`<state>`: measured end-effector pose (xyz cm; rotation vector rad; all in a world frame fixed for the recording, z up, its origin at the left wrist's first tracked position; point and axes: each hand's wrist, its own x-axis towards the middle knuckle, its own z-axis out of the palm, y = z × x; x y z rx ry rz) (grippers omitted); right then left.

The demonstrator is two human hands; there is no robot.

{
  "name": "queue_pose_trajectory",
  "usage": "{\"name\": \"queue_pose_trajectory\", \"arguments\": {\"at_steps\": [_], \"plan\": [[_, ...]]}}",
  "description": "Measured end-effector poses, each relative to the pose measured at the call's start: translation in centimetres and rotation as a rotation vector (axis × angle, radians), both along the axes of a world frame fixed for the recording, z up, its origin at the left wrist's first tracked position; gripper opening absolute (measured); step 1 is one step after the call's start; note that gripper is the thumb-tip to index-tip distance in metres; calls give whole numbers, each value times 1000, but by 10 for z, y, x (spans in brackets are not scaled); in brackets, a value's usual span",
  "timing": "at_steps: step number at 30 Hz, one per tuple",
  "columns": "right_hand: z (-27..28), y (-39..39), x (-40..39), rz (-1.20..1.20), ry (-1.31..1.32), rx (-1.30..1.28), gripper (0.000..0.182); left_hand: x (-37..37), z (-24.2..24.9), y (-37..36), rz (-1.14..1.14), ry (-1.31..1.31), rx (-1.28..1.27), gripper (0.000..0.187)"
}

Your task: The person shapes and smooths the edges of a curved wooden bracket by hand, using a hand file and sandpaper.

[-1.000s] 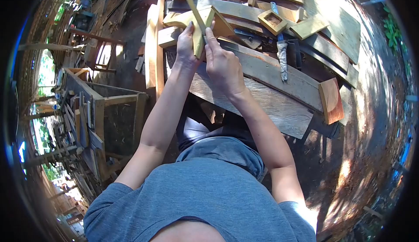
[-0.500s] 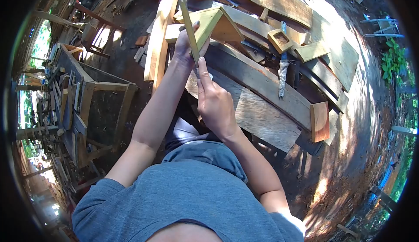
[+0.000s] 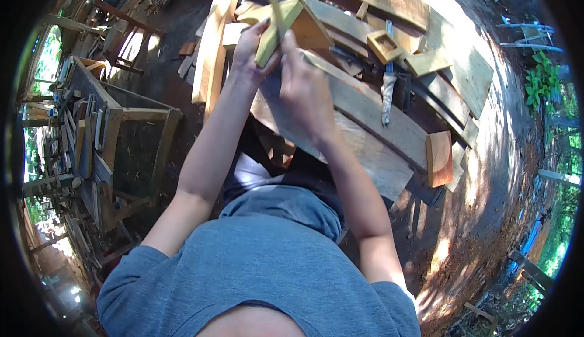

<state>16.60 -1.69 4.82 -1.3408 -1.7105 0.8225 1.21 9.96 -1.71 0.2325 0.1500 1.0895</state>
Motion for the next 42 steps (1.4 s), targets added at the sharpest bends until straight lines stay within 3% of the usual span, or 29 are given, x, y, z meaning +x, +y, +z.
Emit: {"name": "queue_pose_trajectory", "arguments": {"at_steps": [1,3,5,6,7,9,11,13,14,15,17,18,19,21,22,23,25,26,27,28,29,30,31,34,36,39,40,42], "plan": [[2,-7,-5,15,-59,8,51,-2,6,1,-11,-1,48,34],[4,-43,-14,107,-63,52,55,-3,6,-2,140,-86,-102,32],[0,-32,-14,127,-61,167,55,-17,-13,12,-70,-320,34,36],[13,-25,-14,138,-89,160,53,-23,-6,21,-118,-304,-75,35],[17,-15,-16,126,-42,144,50,-17,18,10,199,53,-33,34],[29,12,-17,0,19,129,49,-19,28,-1,-82,-162,126,37],[37,14,-20,-11,-56,109,50,-12,34,-4,40,-112,16,34],[45,-15,-21,116,-252,150,57,0,49,-15,321,-11,-70,33],[37,-34,-22,178,-257,192,62,-2,35,-2,282,-182,-168,35],[30,-42,-23,172,-214,244,62,-1,47,-5,322,-166,-269,35],[37,-26,-16,144,-236,194,56,-3,47,-21,339,4,-75,35],[33,-3,-16,90,-178,261,52,-11,41,-22,100,-102,62,34],[45,9,-16,44,-94,84,50,-11,32,-17,111,-110,-104,34],[23,16,-17,81,-68,357,52,-16,-1,-5,-63,-468,183,45],[30,-1,-20,123,-134,308,54,-13,17,-16,-17,-477,196,45],[35,-31,-20,170,-205,250,56,1,46,-23,442,25,-175,49],[34,-54,-18,222,-278,176,58,-8,33,-11,301,-380,-232,49],[36,-48,-19,243,-235,190,58,-2,31,-6,388,-260,-307,49],[40,-38,-19,258,-193,204,58,-28,-7,12,-49,-598,-159,47],[46,-31,-23,208,-221,218,55,-25,0,3,-31,-546,-40,44],[63,-20,-24,164,-285,38,49,-21,9,-7,-14,-491,89,43],[57,-5,-25,117,-265,57,47,-18,17,-20,-34,-308,570,39],[52,7,-26,77,-241,77,45,-16,19,-27,152,-109,114,38],[49,5,-22,129,-194,121,46,-12,48,-47,141,-159,-10,39],[60,-8,-23,155,-130,118,48,0,97,-69,358,-150,-383,40],[73,-14,-24,168,-12,64,47,-15,74,-68,198,-231,-264,41],[69,-11,-25,176,-29,26,46,-11,74,-67,348,63,-302,39],[51,-3,-27,196,-54,47,47,-5,80,-66,397,87,-378,38]]}}
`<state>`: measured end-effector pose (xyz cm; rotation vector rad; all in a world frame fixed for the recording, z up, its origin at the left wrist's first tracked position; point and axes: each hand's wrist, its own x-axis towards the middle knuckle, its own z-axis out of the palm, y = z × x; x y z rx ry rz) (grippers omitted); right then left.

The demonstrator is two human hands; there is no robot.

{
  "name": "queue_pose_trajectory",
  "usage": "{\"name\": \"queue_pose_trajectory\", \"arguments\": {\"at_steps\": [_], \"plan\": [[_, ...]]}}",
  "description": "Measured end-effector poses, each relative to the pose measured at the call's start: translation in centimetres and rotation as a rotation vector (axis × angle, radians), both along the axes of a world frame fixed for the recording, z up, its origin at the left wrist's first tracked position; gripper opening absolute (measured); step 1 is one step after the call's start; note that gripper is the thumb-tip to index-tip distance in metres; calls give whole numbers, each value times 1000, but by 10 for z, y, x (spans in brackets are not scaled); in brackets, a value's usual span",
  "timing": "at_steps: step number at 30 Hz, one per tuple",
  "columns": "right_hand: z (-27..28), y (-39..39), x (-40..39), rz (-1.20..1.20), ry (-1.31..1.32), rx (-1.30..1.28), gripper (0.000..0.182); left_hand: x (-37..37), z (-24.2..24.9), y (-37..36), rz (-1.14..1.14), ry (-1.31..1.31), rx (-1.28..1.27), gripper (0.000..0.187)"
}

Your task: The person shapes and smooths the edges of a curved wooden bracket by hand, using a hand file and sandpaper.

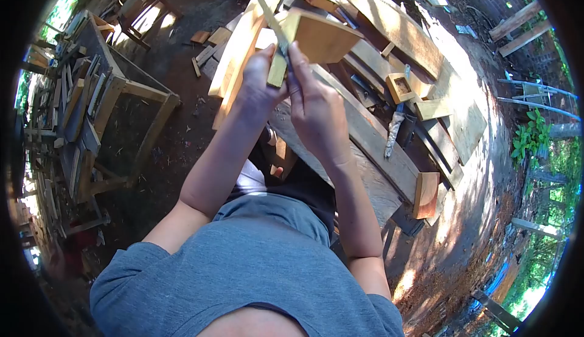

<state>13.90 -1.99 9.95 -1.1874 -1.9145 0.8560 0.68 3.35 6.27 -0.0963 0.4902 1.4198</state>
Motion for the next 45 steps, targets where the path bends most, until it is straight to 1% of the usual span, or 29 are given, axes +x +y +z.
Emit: {"name": "queue_pose_trajectory", "arguments": {"at_steps": [2,5,7,9,10,11,13,15,17,18,19,21,22,23,25,26,27,28,29,31,32,33,35,37,39,41,43,44,45], "plan": [[-10,5,1,44,-36,-14,49,6,8,-6,104,108,-137,33],[-20,2,-2,67,14,16,48,2,4,-10,118,168,-81,31],[-11,-2,-1,86,-6,44,50,-4,-8,-8,144,128,-121,28],[14,-22,3,65,-65,-60,52,-20,-48,-9,-39,-41,212,25],[12,-31,5,73,14,47,55,-19,-48,-9,-111,-109,561,25],[14,-40,9,74,10,45,55,-15,-47,-6,-109,-113,560,25],[21,-51,23,162,-210,92,55,-3,-13,-10,57,63,-11,32],[34,-54,32,171,-297,77,54,2,-26,-14,52,32,3,30],[42,-57,38,210,-385,43,52,3,-43,-19,-46,-80,141,32],[40,-57,38,208,-358,28,50,14,-33,-23,-17,-8,21,28],[37,-54,37,207,-363,24,50,21,-33,-28,-21,35,8,24],[27,-42,32,176,-339,-20,49,35,-32,-40,43,119,-40,30],[19,-33,28,140,-355,-5,48,38,-41,-36,68,210,24,37],[19,-35,27,130,-370,-11,48,37,-51,-32,15,100,-73,36],[21,-38,23,96,-406,-154,48,38,-49,-35,-21,86,-43,35],[9,-56,29,114,-368,7,49,38,-51,-33,15,130,-47,34],[15,-71,34,149,-295,-61,49,39,-53,-31,52,172,-50,33],[13,-79,37,150,-269,-24,48,37,-45,-27,-35,243,-134,31],[8,-85,39,149,-242,9,48,35,-48,-24,-34,239,-136,31],[-6,-61,34,117,-200,46,48,36,-56,-22,7,95,45,31],[-9,-47,32,95,-156,90,48,38,-37,-23,-3,238,8,28],[-6,-37,27,90,-159,95,48,47,-20,-20,106,159,-163,27],[6,-21,14,-25,-101,-192,43,44,-21,-16,73,137,-94,27],[8,-48,21,26,-60,-99,42,41,-28,-23,49,385,18,30],[11,-74,32,87,-185,-96,41,37,-40,-28,14,225,51,33],[9,-71,36,90,-191,-150,42,37,-55,-26,-28,270,105,34],[0,-45,34,84,-99,-41,42,39,-48,-26,-21,323,48,32],[2,-28,29,17,-141,-159,42,40,-61,-10,-60,276,-34,33],[2,-25,30,16,-131,-141,42,44,-50,-18,-80,343,-84,35]]}}
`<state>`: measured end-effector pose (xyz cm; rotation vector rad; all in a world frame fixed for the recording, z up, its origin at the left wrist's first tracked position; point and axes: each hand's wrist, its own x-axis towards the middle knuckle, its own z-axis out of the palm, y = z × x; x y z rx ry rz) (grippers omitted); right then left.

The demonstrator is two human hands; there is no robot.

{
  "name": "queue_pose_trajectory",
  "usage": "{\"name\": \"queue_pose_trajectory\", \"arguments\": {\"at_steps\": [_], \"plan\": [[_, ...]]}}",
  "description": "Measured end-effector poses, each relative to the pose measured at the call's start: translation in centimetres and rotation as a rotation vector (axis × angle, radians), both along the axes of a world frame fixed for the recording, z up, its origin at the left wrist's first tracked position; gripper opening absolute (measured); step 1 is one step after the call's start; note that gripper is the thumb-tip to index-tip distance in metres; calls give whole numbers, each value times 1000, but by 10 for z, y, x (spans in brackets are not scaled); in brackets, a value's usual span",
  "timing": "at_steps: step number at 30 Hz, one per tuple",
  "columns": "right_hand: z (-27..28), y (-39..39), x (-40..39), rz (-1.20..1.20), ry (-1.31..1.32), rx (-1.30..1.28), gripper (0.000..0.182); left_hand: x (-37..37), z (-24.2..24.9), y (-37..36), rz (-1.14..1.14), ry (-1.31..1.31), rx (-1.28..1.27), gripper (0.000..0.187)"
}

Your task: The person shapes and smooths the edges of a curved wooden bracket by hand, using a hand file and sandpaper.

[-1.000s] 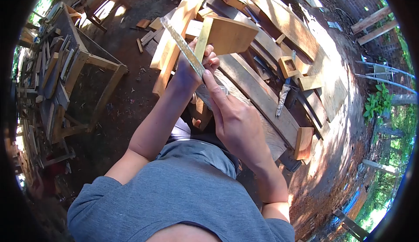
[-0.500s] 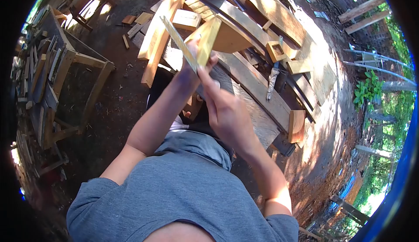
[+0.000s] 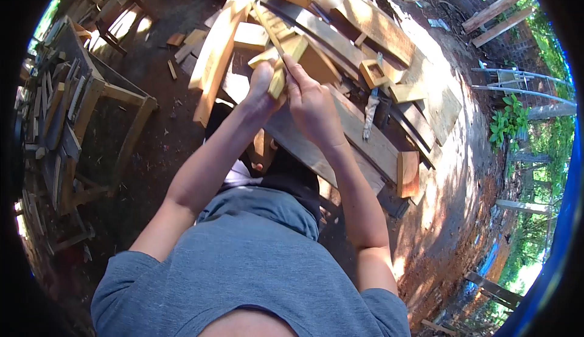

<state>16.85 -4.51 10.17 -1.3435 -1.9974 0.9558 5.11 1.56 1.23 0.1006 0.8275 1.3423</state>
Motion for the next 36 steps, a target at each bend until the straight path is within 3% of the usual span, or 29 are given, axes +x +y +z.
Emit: {"name": "queue_pose_trajectory", "arguments": {"at_steps": [2,3,4,6,7,8,10,12,16,18,24,26,27,28,30,33,36], "plan": [[-9,10,-1,26,138,-1,42,-8,12,-14,-81,156,21,37],[-14,7,2,4,155,-68,43,-8,18,-12,-68,75,39,37],[-3,-2,2,-24,89,146,45,-5,34,-15,-68,116,60,38],[8,3,1,-51,164,275,46,4,51,1,-68,70,150,38],[17,12,1,-102,187,155,45,8,43,19,-87,-27,242,40],[12,32,5,-61,220,202,45,8,35,36,-153,-163,215,41],[-1,63,11,-129,242,-95,44,14,18,60,-177,-220,140,42],[-25,75,15,-12,242,190,44,20,-16,74,-196,-203,144,46],[-24,58,18,-187,175,-49,42,37,6,62,-151,-154,47,49],[-33,65,29,-138,231,15,42,43,23,61,-101,-132,-17,48],[-28,67,42,-182,294,-82,45,73,11,87,-39,-317,-104,45],[-32,73,47,-170,287,-125,45,72,-8,89,-10,-282,-152,44],[-36,72,46,-172,208,-190,46,62,-16,84,-114,-110,-141,46],[-39,70,43,-173,132,-256,46,54,-12,80,-93,-161,-123,46],[-46,70,29,-193,102,-246,46,47,-3,80,-39,-185,-119,46],[-58,92,19,-150,151,122,45,45,-22,109,15,-231,-42,47],[-34,102,15,-225,53,-47,45,46,-27,135,-10,-362,-108,44]]}}
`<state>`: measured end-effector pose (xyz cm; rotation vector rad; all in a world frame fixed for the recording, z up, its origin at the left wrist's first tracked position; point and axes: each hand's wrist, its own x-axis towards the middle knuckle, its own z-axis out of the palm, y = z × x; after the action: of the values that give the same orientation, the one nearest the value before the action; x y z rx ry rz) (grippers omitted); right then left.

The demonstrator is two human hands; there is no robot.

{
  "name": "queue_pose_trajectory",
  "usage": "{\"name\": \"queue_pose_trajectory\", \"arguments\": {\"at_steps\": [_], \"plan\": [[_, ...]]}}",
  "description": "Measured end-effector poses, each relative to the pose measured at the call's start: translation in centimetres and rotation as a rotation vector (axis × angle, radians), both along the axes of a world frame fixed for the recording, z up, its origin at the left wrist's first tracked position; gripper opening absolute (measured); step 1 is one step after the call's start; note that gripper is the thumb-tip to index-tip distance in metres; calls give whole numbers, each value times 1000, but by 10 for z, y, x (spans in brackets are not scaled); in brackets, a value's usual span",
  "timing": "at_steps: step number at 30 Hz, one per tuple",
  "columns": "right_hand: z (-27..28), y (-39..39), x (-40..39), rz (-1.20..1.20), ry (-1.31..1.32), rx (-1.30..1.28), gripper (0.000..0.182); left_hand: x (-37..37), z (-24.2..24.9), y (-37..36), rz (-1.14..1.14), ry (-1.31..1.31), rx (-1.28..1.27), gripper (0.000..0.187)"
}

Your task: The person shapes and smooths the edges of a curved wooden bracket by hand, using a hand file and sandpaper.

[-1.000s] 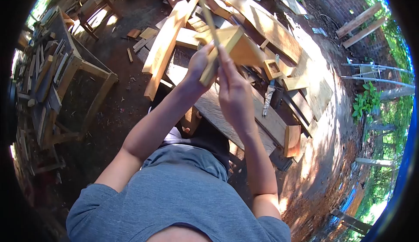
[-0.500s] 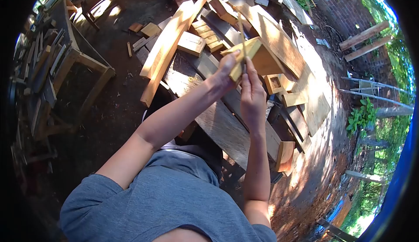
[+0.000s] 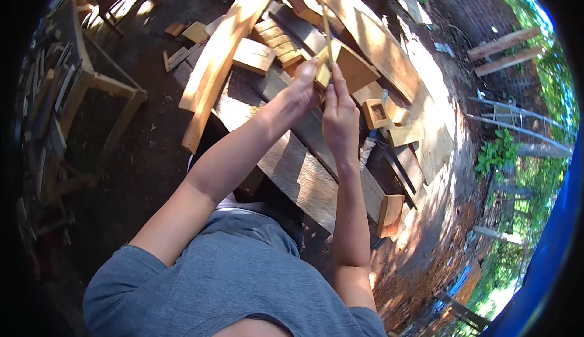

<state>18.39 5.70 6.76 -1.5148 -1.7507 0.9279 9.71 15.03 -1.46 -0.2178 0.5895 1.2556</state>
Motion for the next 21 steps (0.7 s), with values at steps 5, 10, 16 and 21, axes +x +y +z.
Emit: {"name": "queue_pose_trajectory", "arguments": {"at_steps": [5,10,16,21], "plan": [[18,-52,20,84,-70,134,46,-4,-16,-36,-141,50,155,28],[1,-76,38,12,-79,-51,43,17,-29,-59,-204,337,141,37],[-6,-78,16,-68,-19,-32,46,2,-20,-62,-283,461,96,38],[-4,-117,8,64,-26,-105,49,-7,-32,-61,-364,421,112,35]]}}
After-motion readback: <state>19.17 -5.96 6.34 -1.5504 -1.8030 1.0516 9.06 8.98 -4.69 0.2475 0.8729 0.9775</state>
